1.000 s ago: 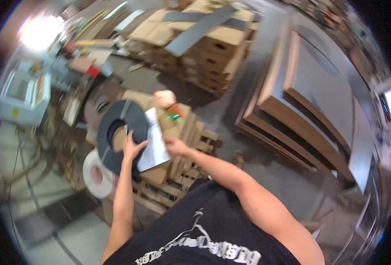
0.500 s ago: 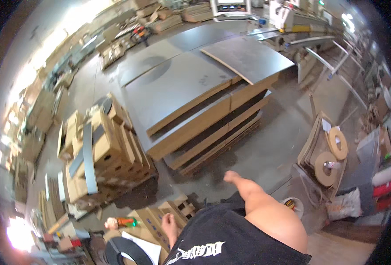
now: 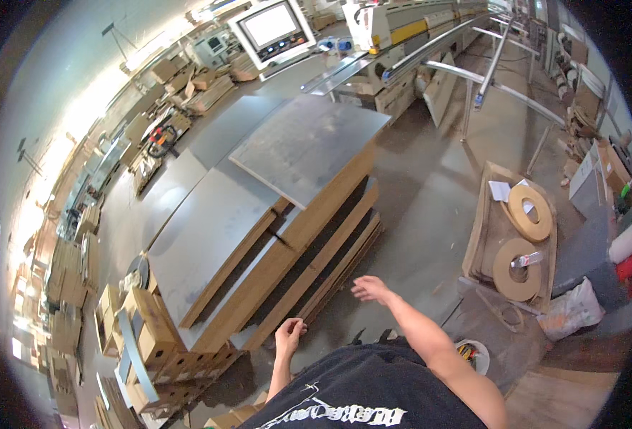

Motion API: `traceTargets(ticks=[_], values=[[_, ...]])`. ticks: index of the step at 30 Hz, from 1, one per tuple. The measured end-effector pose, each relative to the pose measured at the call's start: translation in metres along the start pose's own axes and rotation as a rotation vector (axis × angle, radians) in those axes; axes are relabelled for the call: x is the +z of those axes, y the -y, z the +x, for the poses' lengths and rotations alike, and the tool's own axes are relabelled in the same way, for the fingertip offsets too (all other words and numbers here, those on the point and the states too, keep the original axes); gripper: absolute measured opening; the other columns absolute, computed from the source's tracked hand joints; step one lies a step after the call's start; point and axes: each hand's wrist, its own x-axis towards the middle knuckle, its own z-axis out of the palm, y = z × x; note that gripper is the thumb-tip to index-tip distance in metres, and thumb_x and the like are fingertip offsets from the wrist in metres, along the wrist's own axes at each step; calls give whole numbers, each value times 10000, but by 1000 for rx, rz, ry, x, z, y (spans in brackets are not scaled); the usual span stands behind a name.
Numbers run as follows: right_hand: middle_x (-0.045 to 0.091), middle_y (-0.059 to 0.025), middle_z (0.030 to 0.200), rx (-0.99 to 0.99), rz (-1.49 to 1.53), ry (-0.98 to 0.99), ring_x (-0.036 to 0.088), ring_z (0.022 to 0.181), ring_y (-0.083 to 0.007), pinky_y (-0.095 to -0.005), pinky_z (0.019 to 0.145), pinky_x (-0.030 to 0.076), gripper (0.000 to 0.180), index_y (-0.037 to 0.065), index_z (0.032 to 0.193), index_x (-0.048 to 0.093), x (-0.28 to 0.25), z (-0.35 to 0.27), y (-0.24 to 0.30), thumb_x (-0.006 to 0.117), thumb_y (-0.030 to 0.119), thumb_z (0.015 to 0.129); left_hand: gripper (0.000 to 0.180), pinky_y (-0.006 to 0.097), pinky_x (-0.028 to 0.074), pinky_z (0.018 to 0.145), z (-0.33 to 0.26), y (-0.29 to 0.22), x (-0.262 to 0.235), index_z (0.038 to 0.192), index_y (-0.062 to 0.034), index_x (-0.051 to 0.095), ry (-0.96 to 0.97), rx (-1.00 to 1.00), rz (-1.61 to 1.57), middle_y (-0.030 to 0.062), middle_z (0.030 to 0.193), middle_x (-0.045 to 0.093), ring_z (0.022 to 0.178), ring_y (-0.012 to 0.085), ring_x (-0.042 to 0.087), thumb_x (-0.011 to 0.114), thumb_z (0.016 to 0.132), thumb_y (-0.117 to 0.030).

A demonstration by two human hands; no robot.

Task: Feeding wood panels into an edge banding machine in a factory environment.

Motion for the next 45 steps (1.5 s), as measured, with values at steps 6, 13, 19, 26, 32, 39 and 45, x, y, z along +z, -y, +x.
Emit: traceTargets(ticks=[6,13,19,26,32,39,45], values=[[676,-119,1209,-325,201,103,683,1046,-214,-365,871,567,503,88,1333,546,-11,37,163,609,452,992,238,291,570,775,91,-91,80,1110,20,663,82,-67,-252,107,977,729,866,160,699,627,1003,-189],[667,-95,1124,-426,447,-47,666,1032,-216,-380,869,563,473,60,1180,573,-9,104,272,645,474,964,406,341,588,797,194,-138,108,1212,-1,599,-28,-235,-531,162,1057,726,927,237,726,549,1032,-362],[680,-81,967,-348,229,-35,685,827,-183,-320,773,590,203,-3,1081,613,-39,118,301,630,179,995,604,429,567,888,271,-155,125,1332,-40,525,45,-239,-984,158,1134,696,1026,284,677,405,1040,-555],[630,-56,902,-360,141,-300,624,826,-158,-320,733,543,347,-32,1165,597,-214,83,382,673,226,947,619,462,543,948,351,-213,180,1363,-32,507,40,-323,-1150,184,1248,646,1131,322,636,419,1033,-549],[633,-6,924,-385,251,-555,576,879,-131,-292,758,456,225,23,1047,649,-385,91,430,623,220,941,453,492,507,982,414,-245,246,1281,-122,579,107,-315,-1185,73,1125,686,1114,302,644,526,1006,-478],[544,-19,723,-432,-191,-965,504,732,-123,-331,700,430,294,-50,812,602,-498,100,522,620,214,939,423,502,426,1079,421,-336,379,1318,-85,559,-154,-572,-1336,115,1306,606,1226,302,558,640,940,-256],[672,-88,772,-373,-345,-991,603,744,-168,-359,703,469,288,-84,903,664,-624,112,545,649,204,920,432,519,485,1012,492,-369,453,1309,-51,554,-22,-496,-1205,129,1248,636,1158,328,612,676,923,-203]])
